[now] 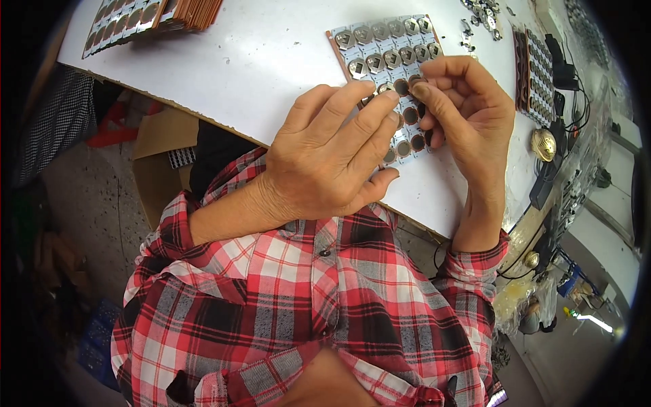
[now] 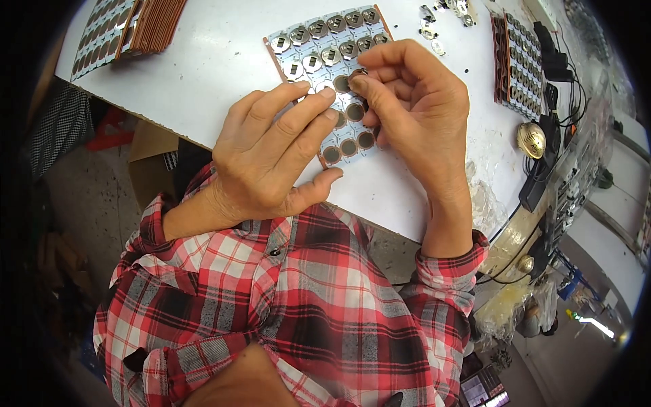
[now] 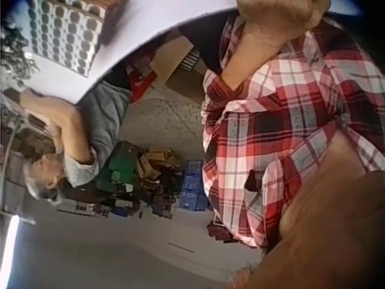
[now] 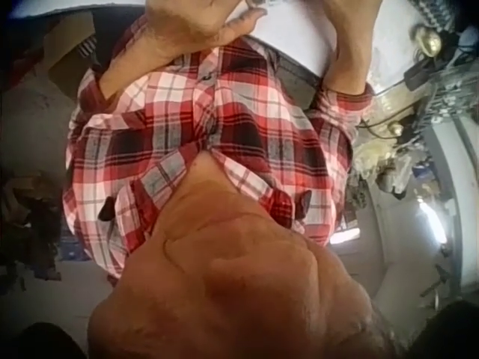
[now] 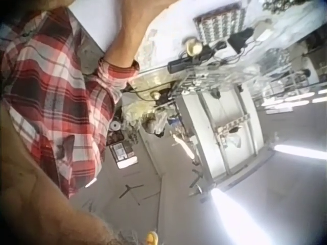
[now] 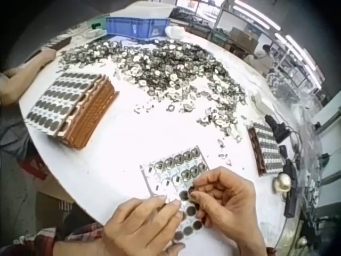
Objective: Assembling small metal components onto a grid card at a factory workbench.
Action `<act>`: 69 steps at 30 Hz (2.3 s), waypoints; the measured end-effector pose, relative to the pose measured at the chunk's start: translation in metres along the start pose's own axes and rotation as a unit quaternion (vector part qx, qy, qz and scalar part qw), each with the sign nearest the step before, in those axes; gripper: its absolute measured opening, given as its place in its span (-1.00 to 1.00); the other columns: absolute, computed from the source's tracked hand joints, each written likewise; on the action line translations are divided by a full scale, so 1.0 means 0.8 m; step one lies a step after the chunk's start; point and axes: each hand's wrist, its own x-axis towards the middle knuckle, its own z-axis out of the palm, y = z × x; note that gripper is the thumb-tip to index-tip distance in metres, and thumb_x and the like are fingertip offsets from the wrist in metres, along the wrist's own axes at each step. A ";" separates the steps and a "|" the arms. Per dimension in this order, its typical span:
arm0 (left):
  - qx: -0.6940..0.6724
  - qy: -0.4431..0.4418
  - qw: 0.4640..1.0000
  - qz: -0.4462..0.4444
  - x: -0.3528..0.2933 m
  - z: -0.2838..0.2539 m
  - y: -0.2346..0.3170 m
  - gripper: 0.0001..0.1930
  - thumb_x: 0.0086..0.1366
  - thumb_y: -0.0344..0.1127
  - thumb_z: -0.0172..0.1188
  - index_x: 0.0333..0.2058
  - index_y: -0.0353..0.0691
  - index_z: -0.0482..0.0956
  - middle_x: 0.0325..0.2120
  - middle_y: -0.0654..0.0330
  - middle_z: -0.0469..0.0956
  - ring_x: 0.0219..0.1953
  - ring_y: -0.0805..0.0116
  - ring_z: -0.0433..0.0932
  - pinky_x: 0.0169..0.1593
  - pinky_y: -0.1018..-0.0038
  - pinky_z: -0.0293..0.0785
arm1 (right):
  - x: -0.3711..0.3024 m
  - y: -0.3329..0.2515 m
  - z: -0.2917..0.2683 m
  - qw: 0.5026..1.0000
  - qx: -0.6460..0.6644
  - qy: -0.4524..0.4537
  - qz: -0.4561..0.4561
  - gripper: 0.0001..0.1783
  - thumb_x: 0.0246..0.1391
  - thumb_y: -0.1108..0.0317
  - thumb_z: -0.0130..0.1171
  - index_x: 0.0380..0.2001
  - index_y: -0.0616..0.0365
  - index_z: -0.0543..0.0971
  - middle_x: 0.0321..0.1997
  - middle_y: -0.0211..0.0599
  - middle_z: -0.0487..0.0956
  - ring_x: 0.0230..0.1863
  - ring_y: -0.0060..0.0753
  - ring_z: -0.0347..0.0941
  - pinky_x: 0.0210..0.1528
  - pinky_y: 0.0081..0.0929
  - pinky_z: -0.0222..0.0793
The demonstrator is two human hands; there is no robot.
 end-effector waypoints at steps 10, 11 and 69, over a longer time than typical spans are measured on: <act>-0.001 0.010 1.000 -0.006 -0.003 0.002 0.000 -0.47 0.02 -0.04 0.39 -0.10 -0.30 0.68 -0.03 0.09 0.62 0.05 0.05 0.60 0.01 0.13 0.51 | -0.001 0.011 0.004 0.990 -0.103 -0.004 -0.097 -0.85 0.19 0.53 0.36 -0.17 0.28 0.67 -0.35 -0.44 0.70 -0.39 -0.72 0.57 -0.41 -0.79 0.39; -0.003 0.008 1.000 -0.007 -0.003 0.002 0.000 -0.47 0.01 -0.05 0.39 -0.11 -0.30 0.68 -0.04 0.09 0.62 0.05 0.05 0.60 0.01 0.13 0.51 | -0.001 0.009 0.004 0.989 -0.110 -0.007 -0.098 -0.85 0.18 0.54 0.36 -0.17 0.28 0.67 -0.35 -0.44 0.70 -0.39 -0.71 0.58 -0.40 -0.79 0.40; -0.017 0.004 1.000 -0.023 -0.001 0.000 0.001 -0.44 -0.12 -0.10 0.45 -0.12 -0.29 0.71 -0.03 0.11 0.63 0.07 0.06 0.59 0.04 0.14 0.52 | 0.025 0.024 -0.069 0.907 -0.351 0.161 -0.170 -0.81 0.17 0.47 0.37 -0.13 0.19 0.72 -0.27 -0.50 0.64 -0.32 -0.72 0.46 -0.27 -0.70 0.36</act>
